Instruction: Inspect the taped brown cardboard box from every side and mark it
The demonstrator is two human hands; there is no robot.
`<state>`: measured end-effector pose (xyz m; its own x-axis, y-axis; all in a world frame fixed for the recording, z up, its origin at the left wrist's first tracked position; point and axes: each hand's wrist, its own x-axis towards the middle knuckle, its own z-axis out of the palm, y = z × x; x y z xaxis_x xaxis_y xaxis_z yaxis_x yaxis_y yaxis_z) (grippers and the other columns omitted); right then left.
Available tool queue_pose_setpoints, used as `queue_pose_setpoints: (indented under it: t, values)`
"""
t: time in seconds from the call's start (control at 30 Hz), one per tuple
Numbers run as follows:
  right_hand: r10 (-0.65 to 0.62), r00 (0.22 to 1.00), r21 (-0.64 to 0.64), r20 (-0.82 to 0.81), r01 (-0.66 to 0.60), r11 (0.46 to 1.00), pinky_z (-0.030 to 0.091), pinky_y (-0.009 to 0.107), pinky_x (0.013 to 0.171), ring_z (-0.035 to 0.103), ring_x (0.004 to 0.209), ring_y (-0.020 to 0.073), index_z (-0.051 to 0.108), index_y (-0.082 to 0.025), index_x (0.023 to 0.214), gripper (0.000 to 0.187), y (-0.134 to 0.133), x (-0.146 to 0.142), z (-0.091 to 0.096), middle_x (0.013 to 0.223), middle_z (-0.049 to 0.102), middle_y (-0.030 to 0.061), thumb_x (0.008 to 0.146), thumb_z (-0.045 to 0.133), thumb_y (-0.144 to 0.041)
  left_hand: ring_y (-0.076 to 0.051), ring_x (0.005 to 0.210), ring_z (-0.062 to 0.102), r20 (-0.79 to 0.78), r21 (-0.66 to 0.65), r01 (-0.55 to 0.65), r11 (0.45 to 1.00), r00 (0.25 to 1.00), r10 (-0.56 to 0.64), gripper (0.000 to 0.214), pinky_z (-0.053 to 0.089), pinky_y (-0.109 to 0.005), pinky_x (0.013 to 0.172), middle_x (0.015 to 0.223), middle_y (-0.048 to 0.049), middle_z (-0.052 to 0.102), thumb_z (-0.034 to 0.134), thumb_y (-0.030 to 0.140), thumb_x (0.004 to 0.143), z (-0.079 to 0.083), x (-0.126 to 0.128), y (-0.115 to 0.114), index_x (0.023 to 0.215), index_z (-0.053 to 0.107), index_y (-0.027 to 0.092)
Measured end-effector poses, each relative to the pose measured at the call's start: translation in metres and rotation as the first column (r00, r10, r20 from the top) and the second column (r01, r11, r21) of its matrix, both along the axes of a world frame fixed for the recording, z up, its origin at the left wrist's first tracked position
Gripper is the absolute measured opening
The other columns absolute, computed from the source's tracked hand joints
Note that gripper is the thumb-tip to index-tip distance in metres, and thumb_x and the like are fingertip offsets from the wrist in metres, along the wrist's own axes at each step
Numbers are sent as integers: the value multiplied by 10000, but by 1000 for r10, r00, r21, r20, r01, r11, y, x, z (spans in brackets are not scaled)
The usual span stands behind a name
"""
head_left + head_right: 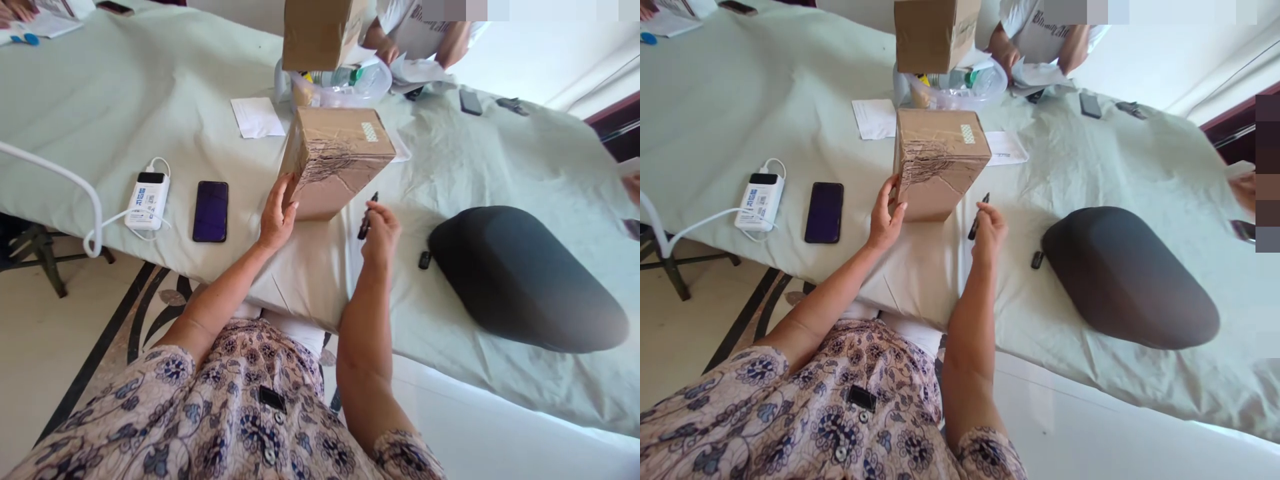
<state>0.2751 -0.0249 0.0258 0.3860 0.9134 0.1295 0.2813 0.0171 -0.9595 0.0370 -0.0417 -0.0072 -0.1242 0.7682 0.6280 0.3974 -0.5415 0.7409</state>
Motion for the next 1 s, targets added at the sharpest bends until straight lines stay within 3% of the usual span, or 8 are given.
queue_pose_setpoints:
  t: [0.1, 0.3, 0.47, 0.63, 0.7, 0.87, 0.93, 1.0]
  values:
    - [85, 967, 262, -241, -20, 965, 531, 267, 687, 659, 833, 142, 686, -284, 1203, 430, -11, -3, 29, 983, 663, 19, 835, 529, -443, -239, 1526, 425, 25, -4, 13, 1000, 1000, -13, 589, 398, -455, 1252, 1621, -104, 454, 377, 565, 1043, 4, 1, -3, 1577, 308, 326]
    - [268, 962, 655, -55, -167, 737, 584, 324, 770, 675, 805, 152, 681, -390, 1174, 335, -40, -55, 95, 907, 683, -22, 855, 726, -482, -248, 1515, 440, 30, -22, 4, 1000, 1000, -3, 611, 407, -450, 1249, 1600, -117, 477, 402, 609, 1027, 9, 0, -5, 1556, 352, 308]
    - [261, 932, 475, 252, -354, 806, 600, 446, 953, 716, 1004, 233, 645, -292, 1185, 521, -33, -93, 118, 1076, 716, 73, 963, 441, -718, -247, 1507, 453, 33, 9, 6, 1000, 999, -7, 602, 407, -442, 1248, 1588, -126, 489, 409, 601, 1029, 6, 0, -2, 1548, 362, 299]
    - [291, 865, 490, 409, -477, 730, 579, 401, 956, 707, 988, 194, 614, -288, 1112, 431, -11, -110, 134, 1137, 696, 42, 993, 427, -658, -246, 1509, 450, 42, 25, 18, 1000, 999, -19, 584, 401, -445, 1249, 1590, -115, 484, 422, 574, 1033, 4, -1, -1, 1551, 358, 313]
    - [224, 903, 540, 368, -403, 739, 566, 351, 895, 677, 892, 164, 594, -284, 1097, 399, -5, -111, 133, 1069, 674, 38, 1006, 426, -634, -245, 1507, 451, 40, 17, 21, 1000, 999, -21, 586, 404, -449, 1246, 1592, -113, 481, 421, 576, 1032, 4, -1, -1, 1553, 355, 316]
    - [-84, 995, 695, 62, 17, 719, 485, 321, 724, 547, 709, 138, 538, -233, 982, 367, -12, -101, 119, 833, 513, -3, 1008, 473, -593, -245, 1512, 442, 50, -10, 27, 1000, 998, -27, 599, 409, -454, 1242, 1607, -111, 465, 418, 586, 1028, 6, 0, -4, 1559, 345, 318]
    - [-131, 988, 651, 87, 43, 758, 482, 327, 693, 506, 653, 137, 509, -251, 907, 394, -20, -98, 113, 756, 447, -29, 991, 472, -634, -243, 1516, 436, 53, -14, 32, 999, 998, -31, 602, 403, -450, 1245, 1609, -108, 463, 419, 592, 1026, 6, 0, -4, 1558, 346, 319]
    - [18, 993, 591, 118, -84, 802, 493, 326, 646, 511, 621, 137, 505, -264, 874, 415, -25, -100, 109, 732, 466, -34, 965, 499, -669, -245, 1522, 427, 54, -14, 40, 999, 998, -39, 614, 390, -447, 1253, 1612, -107, 457, 420, 604, 1022, 6, 0, -3, 1561, 342, 320]
